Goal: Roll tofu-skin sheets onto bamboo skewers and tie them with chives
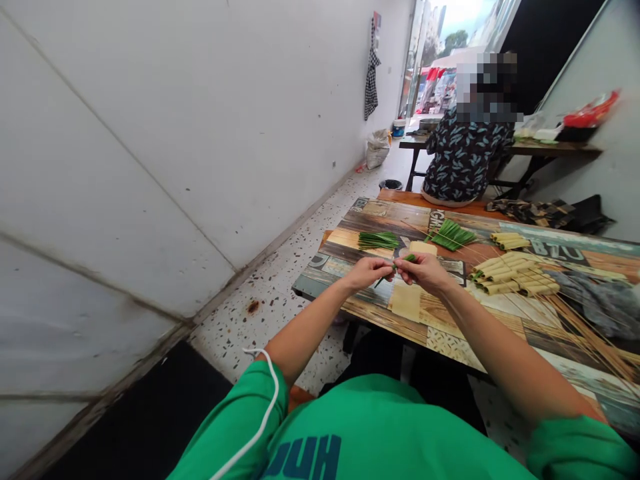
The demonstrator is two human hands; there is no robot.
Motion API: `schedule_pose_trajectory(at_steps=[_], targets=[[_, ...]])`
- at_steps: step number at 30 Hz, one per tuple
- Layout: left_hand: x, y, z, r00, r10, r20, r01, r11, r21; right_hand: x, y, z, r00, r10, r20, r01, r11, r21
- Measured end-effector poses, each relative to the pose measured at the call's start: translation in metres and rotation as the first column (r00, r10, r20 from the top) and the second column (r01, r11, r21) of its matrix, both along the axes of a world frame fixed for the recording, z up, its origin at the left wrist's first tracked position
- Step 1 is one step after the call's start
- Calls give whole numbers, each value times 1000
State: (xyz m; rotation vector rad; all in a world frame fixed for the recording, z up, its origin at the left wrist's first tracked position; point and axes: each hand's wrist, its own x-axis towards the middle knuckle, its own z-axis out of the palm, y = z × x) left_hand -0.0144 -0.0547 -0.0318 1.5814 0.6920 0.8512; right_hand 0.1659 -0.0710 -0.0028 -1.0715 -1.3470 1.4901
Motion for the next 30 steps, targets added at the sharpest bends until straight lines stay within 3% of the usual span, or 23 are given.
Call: schedule_pose_trajectory(at_steps=[3, 5, 10, 15, 19, 23, 25, 26, 28, 30], targets=[[12, -8, 8, 990, -128, 61, 131, 990, -55, 14, -11, 3, 1000, 27, -9, -27, 1000, -6], [17, -11, 12, 987, -143, 67, 147, 988, -56, 21, -15, 7, 1000, 19, -6, -19, 1000, 2], [19, -8, 17, 991, -30, -129, 31, 999, 7, 34, -21, 10, 997, -58, 42, 58, 998, -2], [13, -13, 11, 909, 62, -412, 33, 975, 219, 31, -16, -3, 992, 27, 126, -20, 998, -56], [-2, -18, -3, 912, 147, -382, -36, 958, 283, 9, -2, -13, 982, 135, 132, -121, 987, -105], [-27, -11, -16, 932, 230, -280, -172, 961, 217, -12, 29, -16, 927, 300, 223, -293, 954, -65], [-38, -6, -22, 927, 274, -256, -234, 956, 178, -17, 51, -17, 861, 258, 440, -287, 958, 1], [-42, -3, -24, 924, 299, -238, -268, 951, 154, -20, 62, -17, 784, 163, 600, -254, 965, 71], [-48, 1, -28, 914, 365, -177, -355, 931, 88, -25, 83, -21, 524, -111, 844, -199, 948, 248], [-49, 3, -31, 897, 430, -103, -432, 902, 12, -31, 97, -26, 291, -273, 917, -212, 916, 340]])
